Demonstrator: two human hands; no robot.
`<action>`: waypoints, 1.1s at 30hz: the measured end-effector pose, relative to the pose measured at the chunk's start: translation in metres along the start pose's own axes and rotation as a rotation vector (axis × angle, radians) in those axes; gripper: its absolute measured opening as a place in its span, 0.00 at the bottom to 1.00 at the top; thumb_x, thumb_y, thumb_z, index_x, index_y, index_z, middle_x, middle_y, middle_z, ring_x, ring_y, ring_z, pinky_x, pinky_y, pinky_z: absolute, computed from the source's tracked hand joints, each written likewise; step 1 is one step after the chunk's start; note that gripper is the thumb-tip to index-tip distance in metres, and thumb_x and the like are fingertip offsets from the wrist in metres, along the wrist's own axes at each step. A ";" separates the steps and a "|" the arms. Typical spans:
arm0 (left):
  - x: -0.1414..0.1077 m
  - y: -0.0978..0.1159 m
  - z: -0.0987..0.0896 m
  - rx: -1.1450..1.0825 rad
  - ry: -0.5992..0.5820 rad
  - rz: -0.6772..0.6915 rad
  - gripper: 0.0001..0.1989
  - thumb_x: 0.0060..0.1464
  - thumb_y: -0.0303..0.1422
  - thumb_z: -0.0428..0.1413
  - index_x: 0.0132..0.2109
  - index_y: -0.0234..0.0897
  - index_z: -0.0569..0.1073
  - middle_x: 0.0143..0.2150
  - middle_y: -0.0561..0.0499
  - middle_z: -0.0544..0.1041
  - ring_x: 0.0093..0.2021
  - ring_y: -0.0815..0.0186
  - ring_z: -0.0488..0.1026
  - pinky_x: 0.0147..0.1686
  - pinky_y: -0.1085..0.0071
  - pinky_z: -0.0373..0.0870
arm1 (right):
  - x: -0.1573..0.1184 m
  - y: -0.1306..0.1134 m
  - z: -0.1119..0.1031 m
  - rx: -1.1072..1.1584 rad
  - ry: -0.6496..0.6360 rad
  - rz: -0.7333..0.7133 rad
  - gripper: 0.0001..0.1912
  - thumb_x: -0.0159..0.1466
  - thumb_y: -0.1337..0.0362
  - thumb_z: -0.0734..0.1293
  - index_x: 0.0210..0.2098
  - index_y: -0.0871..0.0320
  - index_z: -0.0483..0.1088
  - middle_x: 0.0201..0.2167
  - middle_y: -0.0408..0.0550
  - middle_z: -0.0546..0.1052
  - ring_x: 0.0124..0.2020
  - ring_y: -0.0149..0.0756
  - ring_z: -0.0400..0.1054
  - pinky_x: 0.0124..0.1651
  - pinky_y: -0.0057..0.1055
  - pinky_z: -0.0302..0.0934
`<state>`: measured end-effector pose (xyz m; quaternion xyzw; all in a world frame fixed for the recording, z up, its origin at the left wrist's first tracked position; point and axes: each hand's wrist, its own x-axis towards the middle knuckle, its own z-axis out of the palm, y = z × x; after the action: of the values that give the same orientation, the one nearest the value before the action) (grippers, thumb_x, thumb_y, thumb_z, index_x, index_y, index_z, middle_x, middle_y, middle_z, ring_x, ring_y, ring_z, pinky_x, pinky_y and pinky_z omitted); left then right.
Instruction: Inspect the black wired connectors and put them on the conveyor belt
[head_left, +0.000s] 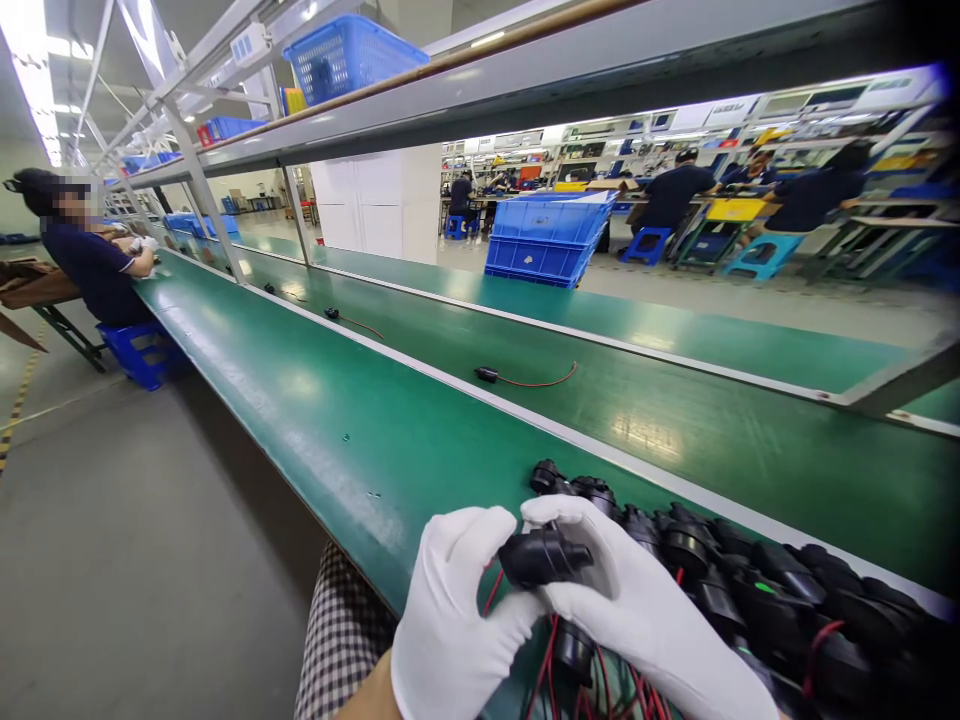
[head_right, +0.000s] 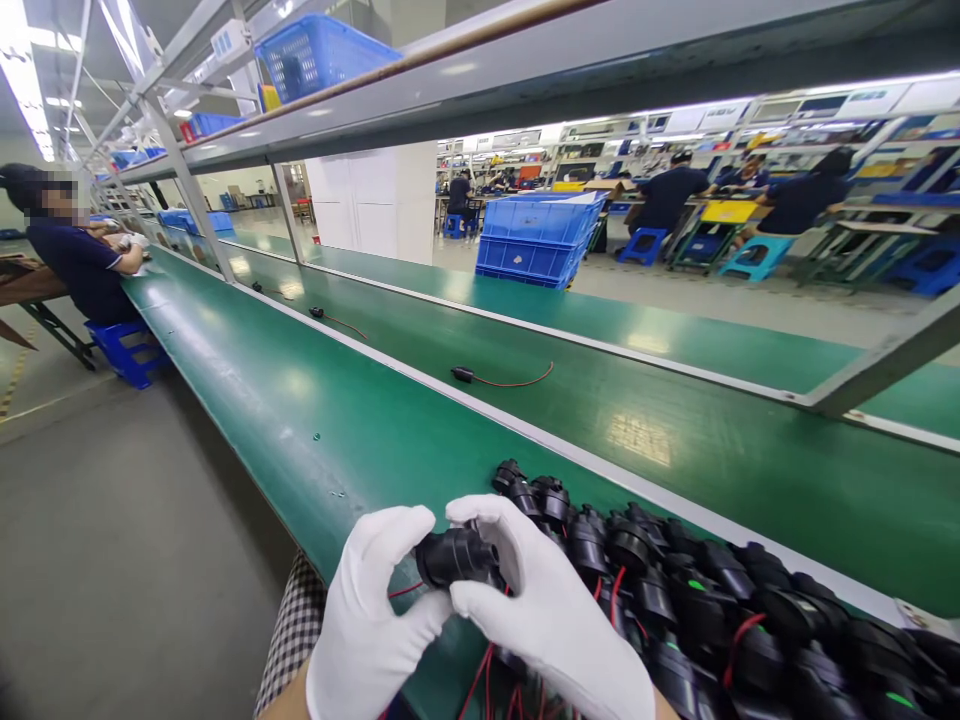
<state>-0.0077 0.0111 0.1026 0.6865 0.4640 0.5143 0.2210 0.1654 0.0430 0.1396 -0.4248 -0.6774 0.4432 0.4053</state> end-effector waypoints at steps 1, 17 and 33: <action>-0.001 0.000 0.001 0.011 0.004 -0.002 0.24 0.54 0.34 0.61 0.58 0.43 0.69 0.53 0.45 0.74 0.53 0.59 0.71 0.55 0.64 0.65 | 0.002 -0.001 0.001 0.073 -0.010 0.059 0.18 0.52 0.62 0.69 0.43 0.53 0.67 0.41 0.50 0.75 0.42 0.46 0.71 0.45 0.39 0.69; 0.002 -0.008 0.021 -1.484 -0.408 -0.816 0.30 0.53 0.59 0.52 0.36 0.31 0.70 0.21 0.57 0.64 0.15 0.78 0.54 0.18 0.76 0.46 | 0.000 0.013 0.006 0.105 -0.132 0.151 0.19 0.56 0.58 0.69 0.46 0.54 0.67 0.38 0.46 0.74 0.39 0.42 0.68 0.42 0.37 0.64; 0.002 0.003 0.026 -1.600 -0.597 -0.943 0.27 0.59 0.54 0.45 0.26 0.35 0.68 0.16 0.56 0.64 0.12 0.74 0.56 0.15 0.75 0.54 | 0.003 -0.004 0.004 0.150 -0.304 0.126 0.18 0.58 0.49 0.67 0.39 0.56 0.69 0.35 0.45 0.73 0.38 0.41 0.67 0.41 0.34 0.63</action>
<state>0.0173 0.0155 0.0965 0.1796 0.1295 0.3411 0.9136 0.1600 0.0438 0.1425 -0.3631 -0.6680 0.5759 0.3004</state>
